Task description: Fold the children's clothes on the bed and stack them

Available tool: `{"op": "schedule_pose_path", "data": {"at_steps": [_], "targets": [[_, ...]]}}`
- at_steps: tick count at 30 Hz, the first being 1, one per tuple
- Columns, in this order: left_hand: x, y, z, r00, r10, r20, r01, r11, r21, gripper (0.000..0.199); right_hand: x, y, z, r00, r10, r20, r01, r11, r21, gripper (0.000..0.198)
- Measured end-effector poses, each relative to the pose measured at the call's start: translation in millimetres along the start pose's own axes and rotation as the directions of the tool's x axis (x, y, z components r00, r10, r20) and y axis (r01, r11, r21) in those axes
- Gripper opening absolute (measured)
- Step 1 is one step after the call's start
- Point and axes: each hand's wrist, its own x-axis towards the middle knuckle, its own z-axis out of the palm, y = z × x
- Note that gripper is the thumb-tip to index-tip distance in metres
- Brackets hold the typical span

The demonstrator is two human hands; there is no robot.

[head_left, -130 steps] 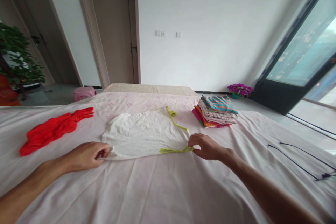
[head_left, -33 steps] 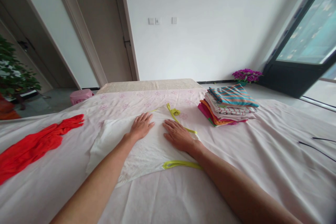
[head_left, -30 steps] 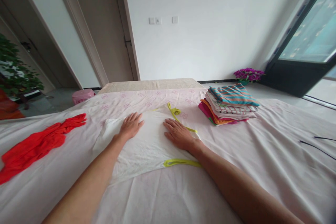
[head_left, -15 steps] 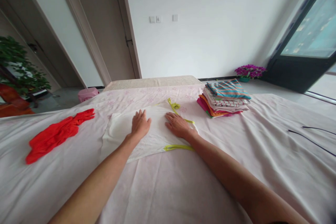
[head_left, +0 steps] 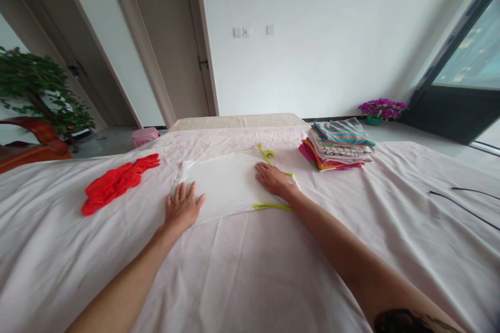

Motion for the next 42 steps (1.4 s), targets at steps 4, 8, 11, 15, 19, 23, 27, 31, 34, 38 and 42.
{"op": "schedule_pose_path", "data": {"at_steps": [4,8,11,15,19,23,27,31,34,38,42], "targets": [[-27.5,-40.4,-5.3,0.996,-0.009,-0.090,0.009,1.000,-0.001,0.064,0.8,-0.8,1.4,1.000,0.010,0.002,-0.010,1.000,-0.006,0.040],[-51.3,-62.4,-17.9,0.983,0.052,-0.174,-0.063,0.996,-0.061,0.062,0.6,-2.0,2.2,1.000,0.001,-0.012,-0.001,1.000,-0.019,0.041],[-60.3,-67.7,-26.0,0.983,0.056,-0.177,-0.082,0.986,-0.145,0.060,0.9,-2.8,2.4,1.000,-0.001,-0.017,0.001,0.999,-0.034,0.042],[-60.0,-65.9,-30.3,0.997,-0.002,-0.076,-0.020,0.958,-0.288,0.058,1.9,-4.1,2.3,1.000,0.019,-0.006,-0.019,0.999,-0.039,0.042],[-58.4,-63.7,-33.7,0.999,-0.030,0.044,0.046,0.906,-0.421,0.052,1.5,-5.4,1.3,0.999,0.035,0.014,-0.034,0.999,-0.021,0.041],[-59.6,-65.2,-39.4,0.998,-0.031,0.052,0.052,0.878,-0.476,0.046,-0.1,-7.4,-0.2,0.999,0.035,0.002,-0.035,0.999,-0.031,0.041],[-56.5,-69.1,-37.6,0.997,-0.048,0.058,0.072,0.824,-0.562,0.046,-0.7,-9.8,-2.1,0.998,0.055,0.023,-0.054,0.998,-0.034,0.041],[-52.4,-73.4,-26.2,0.997,-0.010,0.071,0.056,0.722,-0.689,0.064,-0.2,-10.5,-2.0,0.997,0.067,0.025,-0.067,0.997,-0.031,0.042],[-51.4,-74.2,-21.3,0.997,0.062,0.040,-0.007,0.621,-0.784,0.076,0.6,-9.7,0.0,0.998,0.068,0.015,-0.067,0.997,-0.039,0.043],[-51.5,-78.0,-25.3,0.998,0.048,0.027,-0.011,0.643,-0.765,0.080,1.6,-8.3,2.3,0.997,0.072,0.007,-0.071,0.996,-0.048,0.043],[-51.8,-87.5,-29.4,0.998,-0.043,0.042,0.059,0.772,-0.632,0.080,1.8,-7.8,2.7,0.997,0.072,0.000,-0.072,0.996,-0.055,0.042]]}}
